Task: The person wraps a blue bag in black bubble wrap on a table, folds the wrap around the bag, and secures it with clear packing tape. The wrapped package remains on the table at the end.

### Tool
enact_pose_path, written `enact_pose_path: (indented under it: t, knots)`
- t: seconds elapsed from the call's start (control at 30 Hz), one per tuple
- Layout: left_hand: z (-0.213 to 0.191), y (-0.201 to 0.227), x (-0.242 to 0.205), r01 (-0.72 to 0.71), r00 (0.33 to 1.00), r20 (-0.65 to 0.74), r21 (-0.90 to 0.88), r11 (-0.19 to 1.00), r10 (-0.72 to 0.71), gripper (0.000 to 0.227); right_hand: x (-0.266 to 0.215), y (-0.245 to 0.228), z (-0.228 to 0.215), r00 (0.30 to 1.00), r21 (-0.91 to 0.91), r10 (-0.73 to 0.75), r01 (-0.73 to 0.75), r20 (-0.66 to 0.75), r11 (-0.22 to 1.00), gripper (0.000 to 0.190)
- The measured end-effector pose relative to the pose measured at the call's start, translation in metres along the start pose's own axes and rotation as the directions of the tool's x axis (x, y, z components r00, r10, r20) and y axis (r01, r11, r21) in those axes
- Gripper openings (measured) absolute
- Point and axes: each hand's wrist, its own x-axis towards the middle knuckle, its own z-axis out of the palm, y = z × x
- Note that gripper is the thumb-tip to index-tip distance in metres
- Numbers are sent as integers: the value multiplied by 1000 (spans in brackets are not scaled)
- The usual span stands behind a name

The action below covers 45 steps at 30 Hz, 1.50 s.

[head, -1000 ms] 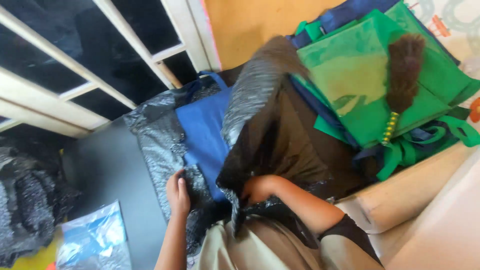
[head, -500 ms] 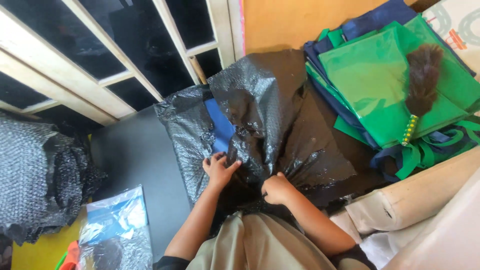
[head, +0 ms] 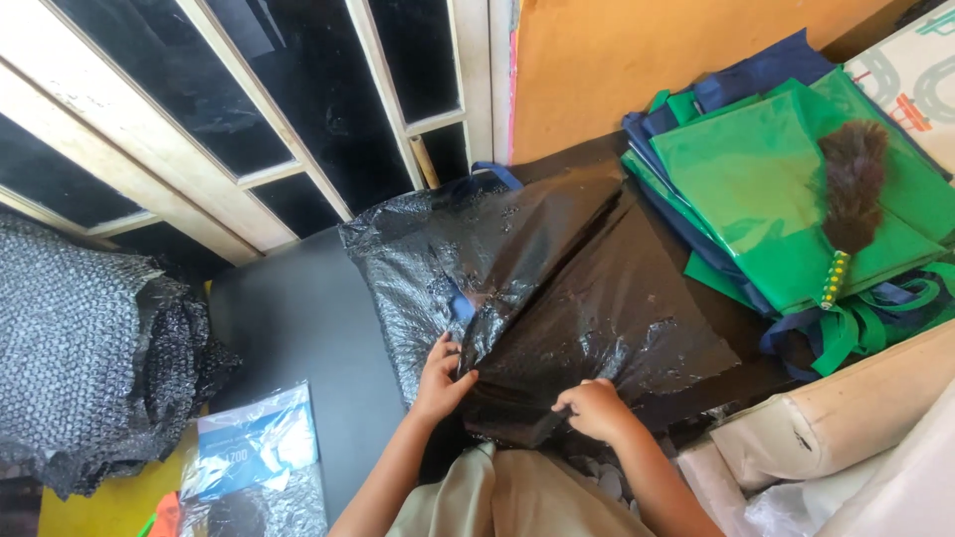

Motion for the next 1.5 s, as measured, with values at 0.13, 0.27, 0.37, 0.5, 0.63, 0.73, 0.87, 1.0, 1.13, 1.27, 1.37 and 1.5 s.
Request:
enact_pose_path:
  t: [0.13,0.27,0.37,0.5,0.63,0.73,0.87,1.0,1.13,1.27,1.37,1.5]
  knots:
    - [-6,6,2,-5,1000,24,62,998,4,20,9,-5,2,981,103,153,-166,122,981,43]
    - [-5,23,-3,-35,998,53,185,982,25,60,12,-3,-8,986,135,57,-78,155,988,46]
    - [-12,53,3,-15,971,230,312,950,-60,64,25,7,9,986,114,82,-99,146,989,44]
    - [-9,43,1,-207,965,238,422,883,112,60,19,6,-34,939,234,-19,-66,344,970,60]
    - [-7,40,0,-244,964,200,400,883,176,63,43,45,-69,990,556,-139,130,-26,821,37]
    - [-4,37,-1,-200,978,137,367,908,160,63,77,78,-104,947,633,-3,217,-321,744,35]
    - [-6,31,-2,-90,989,137,310,947,49,66,155,107,-167,748,537,151,306,-647,786,47]
    - [-12,58,10,101,977,149,301,948,-151,65,265,147,-220,671,297,85,208,-737,932,60]
    - [-15,85,22,362,886,186,297,884,-425,65,356,170,-235,811,17,179,-205,-557,979,62]
    - [-10,82,23,404,878,164,249,880,-450,63,366,118,-268,860,-165,395,-462,-324,871,39]
    - [-7,71,19,330,924,116,246,911,-366,65,368,108,-278,816,97,268,-255,-512,962,38]
    - [-9,76,28,417,879,133,253,873,-459,66,391,109,-253,709,122,204,-165,-675,979,29]
